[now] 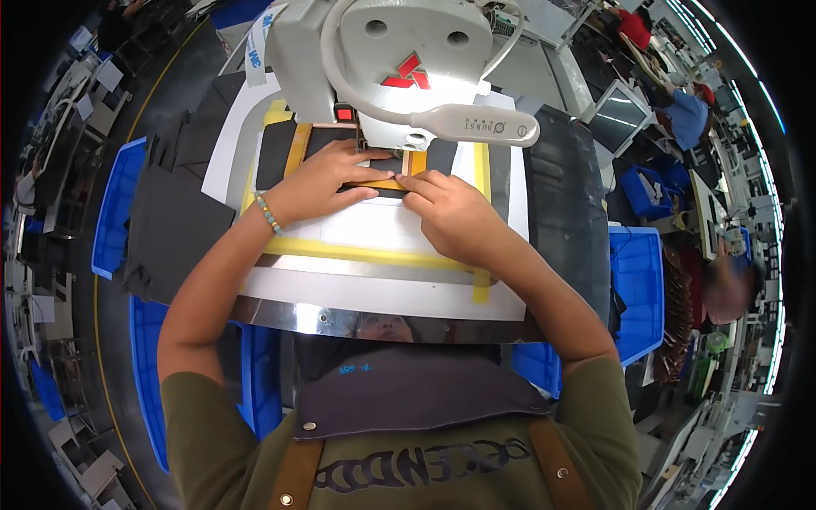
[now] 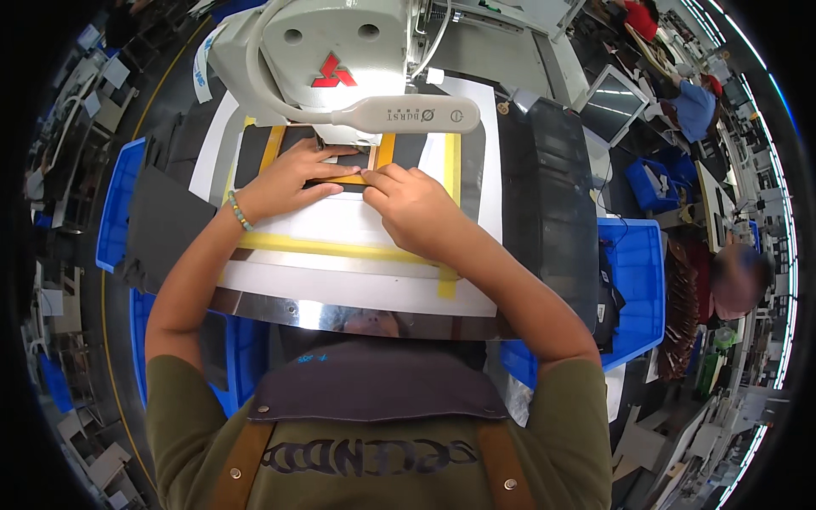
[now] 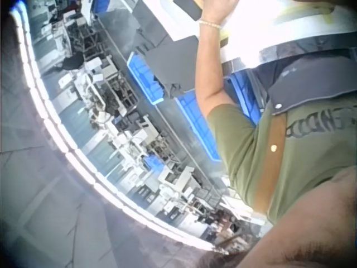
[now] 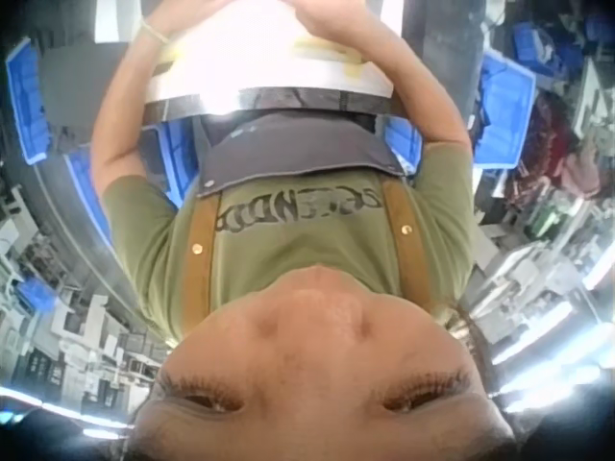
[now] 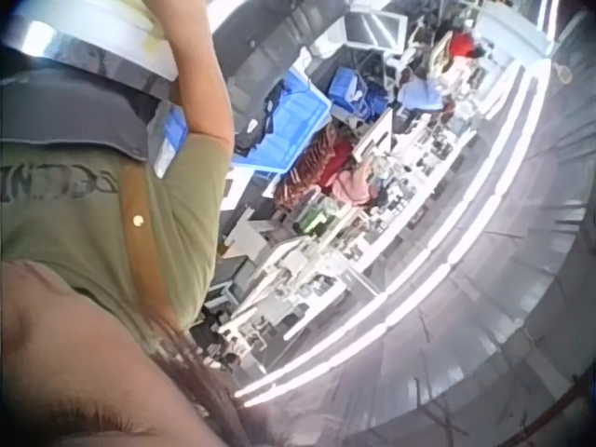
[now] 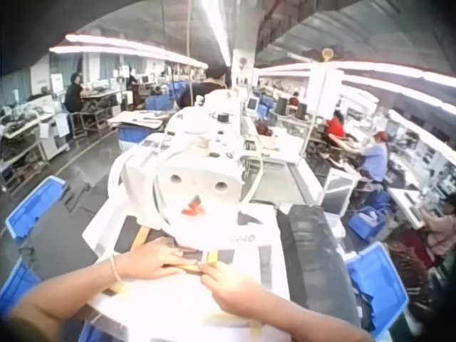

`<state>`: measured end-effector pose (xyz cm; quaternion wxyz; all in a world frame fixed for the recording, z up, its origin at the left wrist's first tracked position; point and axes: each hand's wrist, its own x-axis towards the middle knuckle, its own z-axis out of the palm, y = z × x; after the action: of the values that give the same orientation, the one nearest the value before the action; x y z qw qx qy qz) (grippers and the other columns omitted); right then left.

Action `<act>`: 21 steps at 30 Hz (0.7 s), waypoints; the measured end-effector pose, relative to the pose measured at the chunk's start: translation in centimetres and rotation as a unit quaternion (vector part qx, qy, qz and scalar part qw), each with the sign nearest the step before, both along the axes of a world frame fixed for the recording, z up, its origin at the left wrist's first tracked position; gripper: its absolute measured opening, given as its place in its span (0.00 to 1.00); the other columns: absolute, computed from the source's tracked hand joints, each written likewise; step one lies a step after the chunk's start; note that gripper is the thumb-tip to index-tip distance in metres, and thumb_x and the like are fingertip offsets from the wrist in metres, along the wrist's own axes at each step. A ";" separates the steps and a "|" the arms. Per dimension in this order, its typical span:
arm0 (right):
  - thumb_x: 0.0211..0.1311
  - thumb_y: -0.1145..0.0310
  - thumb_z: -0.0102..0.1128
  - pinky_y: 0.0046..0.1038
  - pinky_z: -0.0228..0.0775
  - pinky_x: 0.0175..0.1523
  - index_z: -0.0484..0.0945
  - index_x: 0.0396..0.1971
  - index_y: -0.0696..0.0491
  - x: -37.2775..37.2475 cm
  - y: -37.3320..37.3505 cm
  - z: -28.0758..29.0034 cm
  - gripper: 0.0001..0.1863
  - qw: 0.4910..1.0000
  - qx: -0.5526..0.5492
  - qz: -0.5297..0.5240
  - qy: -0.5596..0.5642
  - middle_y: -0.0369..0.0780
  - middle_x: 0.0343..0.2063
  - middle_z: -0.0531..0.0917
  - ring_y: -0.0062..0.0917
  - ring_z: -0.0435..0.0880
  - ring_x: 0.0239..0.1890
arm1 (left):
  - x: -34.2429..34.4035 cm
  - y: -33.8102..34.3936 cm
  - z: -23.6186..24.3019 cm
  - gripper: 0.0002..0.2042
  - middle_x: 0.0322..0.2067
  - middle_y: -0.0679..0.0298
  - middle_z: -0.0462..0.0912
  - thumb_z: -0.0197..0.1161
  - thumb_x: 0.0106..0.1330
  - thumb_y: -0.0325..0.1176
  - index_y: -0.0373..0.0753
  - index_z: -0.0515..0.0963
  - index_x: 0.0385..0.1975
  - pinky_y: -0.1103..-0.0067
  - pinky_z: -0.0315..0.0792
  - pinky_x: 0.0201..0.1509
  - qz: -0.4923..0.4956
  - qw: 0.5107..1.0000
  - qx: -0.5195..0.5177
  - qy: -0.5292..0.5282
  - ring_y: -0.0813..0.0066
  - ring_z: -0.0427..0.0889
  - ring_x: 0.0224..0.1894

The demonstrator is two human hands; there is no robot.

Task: The person repeatedly sews small white labels onto black fabric pieces using a sewing machine. They pick up a fabric piece, align it under the needle with a yellow guide, sew the label, and then place the finished piece into a blue bin. This process is repeated for multiple items.

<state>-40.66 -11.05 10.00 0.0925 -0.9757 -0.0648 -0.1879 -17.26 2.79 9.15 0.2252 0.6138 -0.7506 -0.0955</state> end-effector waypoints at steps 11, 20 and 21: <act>0.51 0.81 0.57 0.39 0.75 0.59 0.81 0.37 0.57 -0.2 -4.0 0.7 0.12 0.997 0.043 -0.061 -0.007 0.44 0.52 0.84 0.39 0.81 0.54 | 2.0 -3.0 1.0 0.16 0.53 0.52 0.82 0.57 0.69 0.26 0.39 0.84 0.54 0.69 0.70 0.65 0.048 0.983 0.053 0.170 0.56 0.79 0.56; 0.61 0.73 0.58 0.45 0.76 0.55 0.79 0.49 0.61 2.8 -8.9 0.4 0.17 0.957 0.147 -0.242 0.064 0.54 0.44 0.84 0.52 0.83 0.48 | 4.8 -1.2 0.2 0.16 0.55 0.56 0.83 0.54 0.68 0.21 0.37 0.85 0.51 0.71 0.72 0.62 0.076 0.985 0.003 0.153 0.59 0.80 0.55; 0.61 0.72 0.58 0.45 0.75 0.55 0.79 0.50 0.60 2.9 -9.1 0.1 0.17 0.958 0.148 -0.239 0.055 0.54 0.45 0.84 0.51 0.83 0.48 | 5.4 -0.4 0.2 0.16 0.56 0.56 0.83 0.54 0.68 0.21 0.38 0.84 0.51 0.71 0.72 0.62 0.077 0.987 -0.029 0.137 0.58 0.80 0.55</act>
<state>-37.72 -20.19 10.07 0.1911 -0.9470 0.2043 -0.1580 -11.89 2.38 9.37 0.3504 0.6440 -0.6655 -0.1397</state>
